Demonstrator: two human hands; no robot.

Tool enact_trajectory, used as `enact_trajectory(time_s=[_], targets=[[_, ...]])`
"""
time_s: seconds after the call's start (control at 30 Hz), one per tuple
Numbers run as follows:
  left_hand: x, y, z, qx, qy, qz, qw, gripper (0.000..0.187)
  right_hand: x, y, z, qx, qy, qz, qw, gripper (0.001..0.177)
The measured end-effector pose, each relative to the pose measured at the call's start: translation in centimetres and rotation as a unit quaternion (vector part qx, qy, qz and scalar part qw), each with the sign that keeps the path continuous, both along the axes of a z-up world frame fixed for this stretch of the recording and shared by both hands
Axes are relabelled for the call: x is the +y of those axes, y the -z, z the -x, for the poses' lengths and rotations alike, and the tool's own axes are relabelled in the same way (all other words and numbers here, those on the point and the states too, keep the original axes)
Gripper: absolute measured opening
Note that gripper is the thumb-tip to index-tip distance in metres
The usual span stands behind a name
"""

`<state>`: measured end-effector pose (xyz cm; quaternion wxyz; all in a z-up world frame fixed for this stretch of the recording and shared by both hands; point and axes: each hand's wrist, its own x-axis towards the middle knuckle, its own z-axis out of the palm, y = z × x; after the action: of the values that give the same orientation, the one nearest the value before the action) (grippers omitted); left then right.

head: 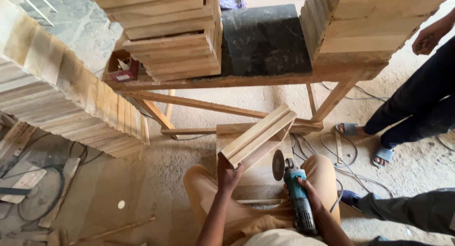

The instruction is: The person sands the edges and surfaces of wooden box components using an angle grinder.

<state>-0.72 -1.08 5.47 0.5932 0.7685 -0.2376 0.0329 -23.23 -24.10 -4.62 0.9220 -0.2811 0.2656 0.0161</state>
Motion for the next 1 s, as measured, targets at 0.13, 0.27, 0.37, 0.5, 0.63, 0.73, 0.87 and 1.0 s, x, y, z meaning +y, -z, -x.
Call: enact_trajectory(time_s=[0.13,0.27,0.37,0.5,0.63,0.73,0.87,1.0], targets=[[0.0,0.5,0.0,-0.003,-0.008,0.004,1.000,0.051,-0.5,0.2,1.3,0.058,-0.020,0.037,0.997,0.066],[-0.1,0.7,-0.2,-0.002,-0.015,-0.011,1.000,0.056,-0.4,-0.5,3.6,0.062,-0.002,0.008,0.998,0.065],[0.2,0.7,0.0,0.011,-0.013,-0.022,1.000,0.058,-0.3,-3.6,5.0,0.062,0.033,0.068,0.995,0.064],[0.1,1.1,-0.5,0.017,-0.005,-0.032,0.999,0.059,-0.6,-11.3,4.7,-0.052,0.048,0.210,0.975,0.066],[0.2,1.4,-1.0,0.000,-0.012,-0.061,0.998,0.059,-0.8,-15.0,4.9,-0.079,0.057,0.230,0.968,0.067],[0.2,1.1,-1.3,-0.017,-0.009,-0.069,0.997,0.056,0.0,-18.0,4.0,-0.119,0.092,0.184,0.971,0.066],[0.2,0.4,-1.2,0.022,0.002,-0.059,0.998,0.054,0.3,-19.2,3.5,-0.111,0.120,0.190,0.968,0.065],[0.2,0.5,-1.2,0.026,0.005,-0.065,0.998,0.057,0.3,-18.7,2.9,-0.123,0.130,0.160,0.971,0.063]])
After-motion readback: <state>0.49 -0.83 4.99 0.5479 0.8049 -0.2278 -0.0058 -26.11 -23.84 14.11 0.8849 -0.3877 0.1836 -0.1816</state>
